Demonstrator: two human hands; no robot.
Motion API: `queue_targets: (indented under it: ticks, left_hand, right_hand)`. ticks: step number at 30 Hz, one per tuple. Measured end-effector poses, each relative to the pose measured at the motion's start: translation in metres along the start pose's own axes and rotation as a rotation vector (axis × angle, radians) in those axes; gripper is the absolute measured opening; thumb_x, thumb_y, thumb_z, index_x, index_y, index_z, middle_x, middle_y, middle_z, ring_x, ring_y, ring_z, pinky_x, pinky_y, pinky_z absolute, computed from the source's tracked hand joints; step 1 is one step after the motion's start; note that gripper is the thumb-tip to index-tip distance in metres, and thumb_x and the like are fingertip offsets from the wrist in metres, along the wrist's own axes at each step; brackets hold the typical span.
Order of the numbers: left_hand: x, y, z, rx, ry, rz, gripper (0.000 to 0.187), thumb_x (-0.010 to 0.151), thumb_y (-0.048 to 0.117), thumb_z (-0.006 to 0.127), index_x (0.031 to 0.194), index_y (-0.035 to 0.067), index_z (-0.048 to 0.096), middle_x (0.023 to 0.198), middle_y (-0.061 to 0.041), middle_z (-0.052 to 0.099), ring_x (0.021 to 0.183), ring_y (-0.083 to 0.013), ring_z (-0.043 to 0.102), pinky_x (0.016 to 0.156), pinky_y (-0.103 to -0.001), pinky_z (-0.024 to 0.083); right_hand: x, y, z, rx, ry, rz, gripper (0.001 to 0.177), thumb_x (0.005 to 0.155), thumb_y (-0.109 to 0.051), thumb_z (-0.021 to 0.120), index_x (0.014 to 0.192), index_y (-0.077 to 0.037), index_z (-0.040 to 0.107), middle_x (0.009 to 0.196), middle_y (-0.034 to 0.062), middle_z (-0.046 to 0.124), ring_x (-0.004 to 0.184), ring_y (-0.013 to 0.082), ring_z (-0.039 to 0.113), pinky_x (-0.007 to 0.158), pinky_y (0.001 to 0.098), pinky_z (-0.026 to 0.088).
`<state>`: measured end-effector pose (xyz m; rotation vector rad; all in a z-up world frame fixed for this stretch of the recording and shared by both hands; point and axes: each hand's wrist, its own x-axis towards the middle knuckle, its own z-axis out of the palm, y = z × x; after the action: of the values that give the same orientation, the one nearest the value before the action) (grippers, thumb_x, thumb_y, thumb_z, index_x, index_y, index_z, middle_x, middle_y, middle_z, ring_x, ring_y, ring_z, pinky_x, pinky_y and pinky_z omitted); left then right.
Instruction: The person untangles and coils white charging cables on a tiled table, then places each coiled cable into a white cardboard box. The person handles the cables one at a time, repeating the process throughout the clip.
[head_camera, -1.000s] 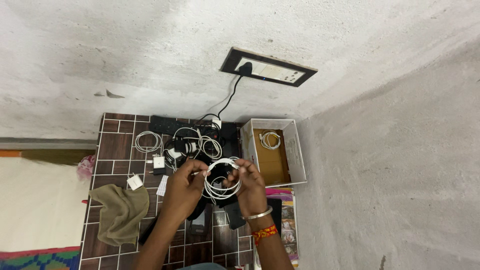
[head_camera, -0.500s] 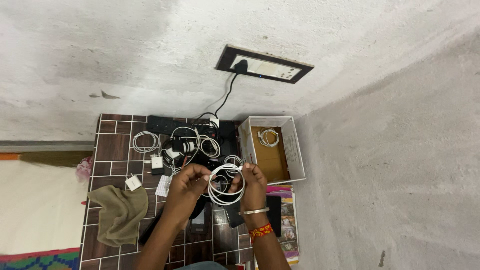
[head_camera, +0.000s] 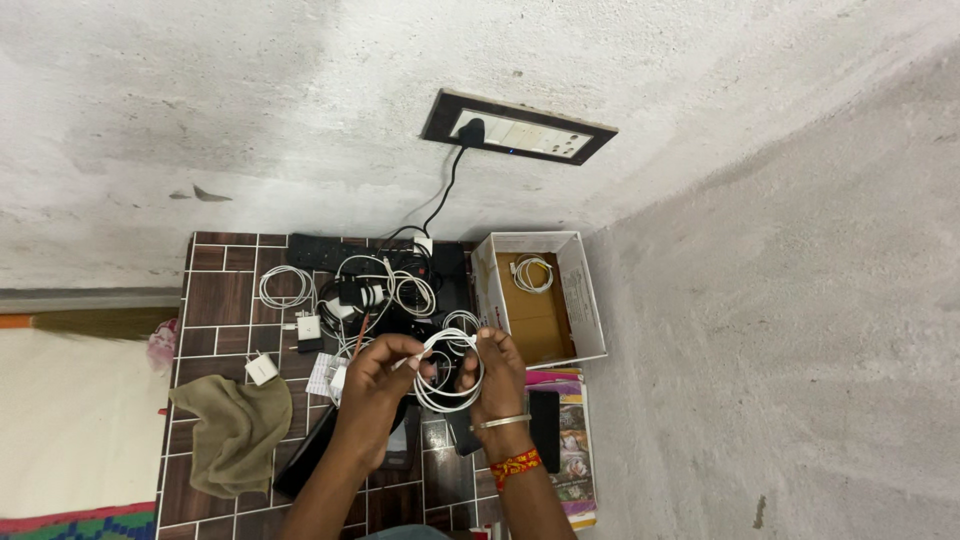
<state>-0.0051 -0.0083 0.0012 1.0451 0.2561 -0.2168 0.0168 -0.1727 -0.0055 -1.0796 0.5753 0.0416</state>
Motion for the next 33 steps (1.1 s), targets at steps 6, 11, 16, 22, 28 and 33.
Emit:
queue_targets:
  ticks: [6, 11, 16, 22, 28, 33]
  left_hand:
    - [-0.001, 0.005, 0.009, -0.014, 0.061, -0.075, 0.009, 0.095, 0.004, 0.062, 0.102, 0.003, 0.068, 0.096, -0.009, 0.074, 0.086, -0.0156, 0.072, 0.078, -0.033, 0.059]
    - [0.008, -0.008, 0.019, -0.087, 0.142, -0.053, 0.011, 0.092, 0.005, 0.066, 0.103, 0.003, 0.066, 0.096, -0.010, 0.073, 0.090, -0.0166, 0.073, 0.083, -0.032, 0.058]
    - [0.015, -0.022, 0.030, -0.096, 0.151, -0.079, 0.010, 0.094, 0.008, 0.066, 0.103, 0.004, 0.065, 0.097, -0.010, 0.072, 0.091, -0.0169, 0.072, 0.086, -0.032, 0.057]
    - [0.031, -0.047, 0.041, -0.062, 0.086, -0.158, 0.010, 0.092, 0.002, 0.065, 0.100, 0.003, 0.060, 0.104, -0.009, 0.074, 0.095, -0.0171, 0.072, 0.086, -0.030, 0.057]
    - [0.057, -0.089, 0.076, 0.032, 0.095, -0.145, 0.017, 0.093, -0.004, 0.057, 0.108, 0.005, 0.057, 0.106, -0.011, 0.070, 0.101, -0.0163, 0.072, 0.079, -0.028, 0.051]
    - [0.092, -0.121, 0.120, 0.181, 0.080, -0.101, 0.015, 0.095, -0.004, 0.057, 0.108, 0.003, 0.060, 0.109, -0.011, 0.074, 0.101, -0.0196, 0.070, 0.083, -0.027, 0.053]
  right_hand:
    - [-0.003, -0.005, -0.005, -0.190, -0.028, -0.029, 0.012, 0.099, -0.020, 0.064, 0.102, -0.009, 0.061, 0.074, 0.0062, 0.068, 0.057, 0.0138, 0.063, 0.049, 0.0261, 0.049]
    - [-0.008, -0.014, -0.014, -0.273, -0.105, -0.003, 0.002, 0.096, -0.007, 0.059, 0.096, -0.009, 0.059, 0.096, 0.0088, 0.079, 0.079, 0.0170, 0.077, 0.059, 0.0281, 0.056]
    - [-0.002, -0.020, -0.029, -0.311, -0.067, -0.051, 0.004, 0.097, -0.004, 0.061, 0.095, -0.008, 0.061, 0.098, 0.0133, 0.079, 0.080, 0.0184, 0.075, 0.056, 0.0258, 0.047]
    - [0.014, -0.025, -0.048, -0.048, 0.011, -0.011, 0.013, 0.090, 0.005, 0.064, 0.091, -0.007, 0.059, 0.096, 0.0140, 0.076, 0.087, 0.0229, 0.077, 0.069, 0.0318, 0.061]
    - [0.051, -0.017, -0.100, -0.046, 0.072, -0.144, 0.015, 0.090, 0.004, 0.068, 0.091, -0.007, 0.059, 0.095, 0.0090, 0.077, 0.084, 0.0154, 0.071, 0.072, 0.0264, 0.058]
    - [0.101, -0.019, -0.161, -0.431, 0.124, -0.316, 0.017, 0.091, 0.002, 0.075, 0.094, -0.005, 0.060, 0.088, 0.0046, 0.071, 0.076, 0.0083, 0.060, 0.064, 0.0220, 0.046]
